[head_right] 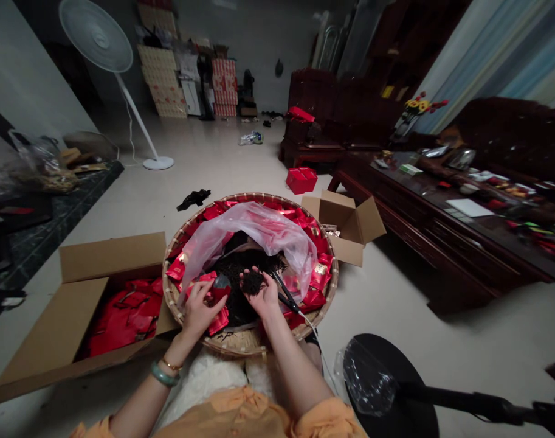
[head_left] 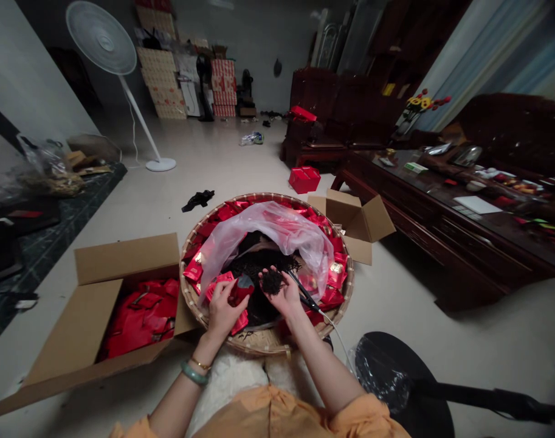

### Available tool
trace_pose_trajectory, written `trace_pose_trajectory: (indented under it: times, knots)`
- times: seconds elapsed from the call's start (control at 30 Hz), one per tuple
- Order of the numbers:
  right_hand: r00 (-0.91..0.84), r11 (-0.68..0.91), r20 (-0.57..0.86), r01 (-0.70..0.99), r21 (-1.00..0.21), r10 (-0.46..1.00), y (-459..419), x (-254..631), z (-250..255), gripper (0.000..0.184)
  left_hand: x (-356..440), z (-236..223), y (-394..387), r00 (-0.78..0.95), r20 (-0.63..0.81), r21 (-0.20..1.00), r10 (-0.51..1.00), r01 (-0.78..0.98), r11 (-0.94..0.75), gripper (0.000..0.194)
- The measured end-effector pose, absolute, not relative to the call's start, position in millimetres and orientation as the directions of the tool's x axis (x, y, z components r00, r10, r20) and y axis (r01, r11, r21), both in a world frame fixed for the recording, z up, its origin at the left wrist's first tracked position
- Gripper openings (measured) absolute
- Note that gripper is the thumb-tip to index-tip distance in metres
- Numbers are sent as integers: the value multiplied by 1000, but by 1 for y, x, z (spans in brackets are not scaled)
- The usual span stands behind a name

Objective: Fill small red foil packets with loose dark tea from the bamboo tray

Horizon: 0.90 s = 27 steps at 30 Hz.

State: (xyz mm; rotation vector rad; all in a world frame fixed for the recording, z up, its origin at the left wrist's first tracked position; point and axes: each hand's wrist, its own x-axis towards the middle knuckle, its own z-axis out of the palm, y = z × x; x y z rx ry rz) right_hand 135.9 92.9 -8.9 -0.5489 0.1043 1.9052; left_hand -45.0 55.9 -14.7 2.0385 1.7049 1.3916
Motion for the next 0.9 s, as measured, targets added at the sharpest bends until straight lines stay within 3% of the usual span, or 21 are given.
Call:
trace_pose_trajectory:
  times: [0.33,0.63,0.77,0.9]
  knots:
    - [-222,-321,-462,-935,-148,858,94,133,16,21,-40,-19,57,-17,554,602,832,699,-387,41]
    - [-137,-243,-383,-939,-242,913,93,130,50,21,-26,-10,59,28,550,583,834,702,-408,39]
    - [-97,-215,-381,-935,-282,920,94,127,54,24,-22,-6,58,39,550,552,834,732,-398,55]
    - [-61,-190,-384,-932,-308,921,95,125,55,24,-22,-8,56,114,599,427,792,791,-437,65]
